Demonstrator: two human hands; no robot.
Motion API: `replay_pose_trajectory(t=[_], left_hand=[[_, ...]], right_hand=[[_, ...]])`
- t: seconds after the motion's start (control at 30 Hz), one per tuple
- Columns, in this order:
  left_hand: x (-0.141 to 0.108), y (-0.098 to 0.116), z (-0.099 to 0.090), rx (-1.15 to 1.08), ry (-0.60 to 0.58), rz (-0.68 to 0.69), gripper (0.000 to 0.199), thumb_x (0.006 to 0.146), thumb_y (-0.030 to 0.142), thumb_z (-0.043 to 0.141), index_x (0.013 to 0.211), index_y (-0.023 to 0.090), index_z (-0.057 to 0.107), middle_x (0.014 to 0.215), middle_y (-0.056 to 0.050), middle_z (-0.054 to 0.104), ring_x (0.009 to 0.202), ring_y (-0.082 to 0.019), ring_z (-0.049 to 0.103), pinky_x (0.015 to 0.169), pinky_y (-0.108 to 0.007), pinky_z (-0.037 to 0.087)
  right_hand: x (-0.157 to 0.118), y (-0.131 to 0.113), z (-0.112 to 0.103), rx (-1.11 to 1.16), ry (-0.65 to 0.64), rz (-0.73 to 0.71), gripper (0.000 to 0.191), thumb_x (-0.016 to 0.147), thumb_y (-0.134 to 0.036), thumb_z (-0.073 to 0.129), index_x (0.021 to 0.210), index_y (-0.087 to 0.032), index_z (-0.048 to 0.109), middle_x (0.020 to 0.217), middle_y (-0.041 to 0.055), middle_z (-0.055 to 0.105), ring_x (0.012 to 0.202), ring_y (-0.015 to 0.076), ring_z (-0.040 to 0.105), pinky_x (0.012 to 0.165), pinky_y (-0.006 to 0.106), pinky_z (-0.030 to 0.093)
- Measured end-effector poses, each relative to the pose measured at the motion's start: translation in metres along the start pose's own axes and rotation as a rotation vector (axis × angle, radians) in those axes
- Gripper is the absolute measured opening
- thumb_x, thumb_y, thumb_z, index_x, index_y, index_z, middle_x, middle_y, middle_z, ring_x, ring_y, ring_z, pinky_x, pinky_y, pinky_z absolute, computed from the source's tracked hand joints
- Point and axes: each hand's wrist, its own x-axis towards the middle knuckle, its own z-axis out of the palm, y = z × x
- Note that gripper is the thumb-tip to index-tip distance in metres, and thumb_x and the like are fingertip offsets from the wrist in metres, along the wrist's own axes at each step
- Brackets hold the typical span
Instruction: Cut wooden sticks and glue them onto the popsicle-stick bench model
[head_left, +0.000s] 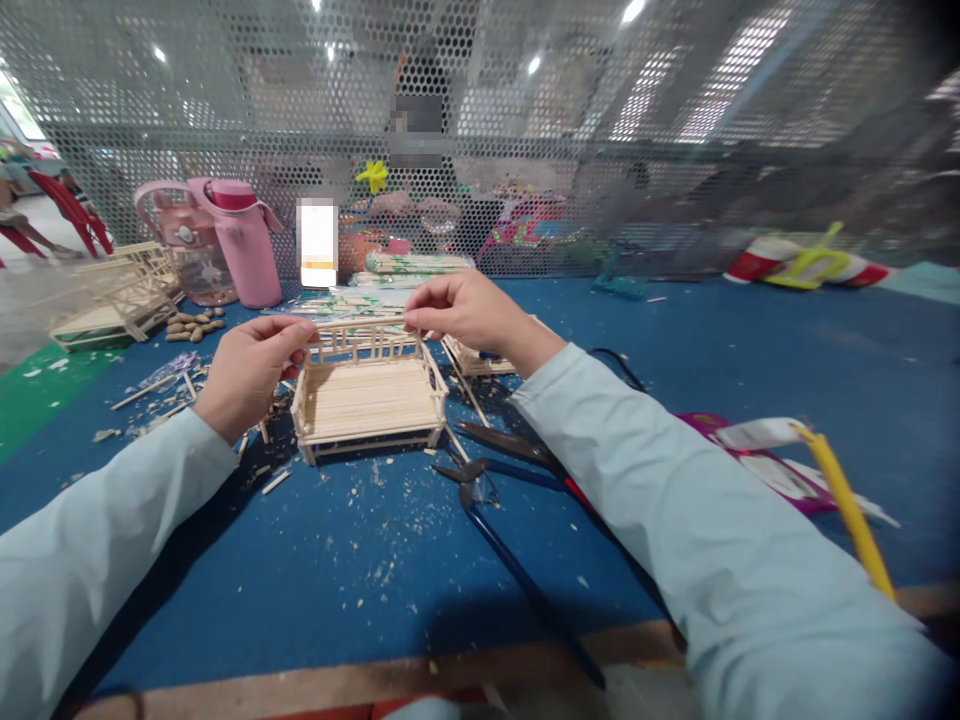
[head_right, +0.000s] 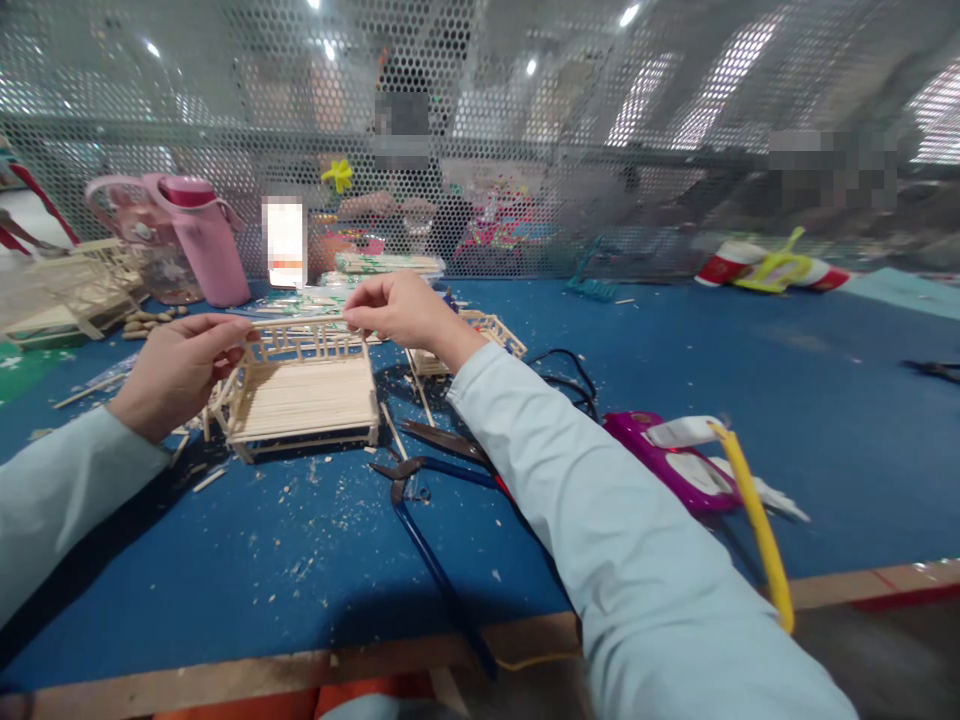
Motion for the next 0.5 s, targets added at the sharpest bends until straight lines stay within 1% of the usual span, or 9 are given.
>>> replay_pose_trajectory(t=[0.33, 0.4, 0.5], left_hand=[[0.0003, 0.0015, 0.0013, 0.000, 0.002, -0.011, 0.014, 0.065, 0.030, 0.072, 0.068, 0.016, 0.068, 0.062, 0.000, 0.061, 0.048, -0.006, 0.042, 0.045, -0.020, 0.035], [0.0000, 0.0017, 0.0019, 0.027, -0.002, 0.008, 0.014, 0.068, 0.030, 0.070, 0.068, 0.017, 0.069, 0.061, 0.001, 0.059, 0.048, -0.006, 0.041, 0.046, -0.020, 0.035], [-0.0001, 0.0007, 0.0016, 0.091, -0.014, 0.078, 0.014, 0.072, 0.031, 0.067, 0.067, 0.018, 0.068, 0.058, 0.001, 0.056, 0.049, -0.007, 0.042, 0.047, -0.021, 0.037]], right_hand=[[-0.0015, -0.0033, -0.0025, -0.017, -0.031, 0.042, 0.005, 0.075, -0.015, 0.063, 0.070, -0.014, 0.065, 0.064, 0.0001, 0.066, 0.057, 0.0069, 0.058, 0.047, 0.016, 0.044], [-0.0020, -0.0041, -0.0024, -0.020, -0.028, 0.060, 0.006, 0.076, -0.015, 0.063, 0.071, -0.014, 0.065, 0.065, 0.0001, 0.066, 0.058, 0.0070, 0.058, 0.047, 0.016, 0.044], [-0.0023, -0.0038, -0.0005, -0.019, -0.028, 0.074, 0.007, 0.077, -0.014, 0.062, 0.071, -0.014, 0.064, 0.065, -0.0002, 0.066, 0.058, 0.0070, 0.058, 0.047, 0.015, 0.044]])
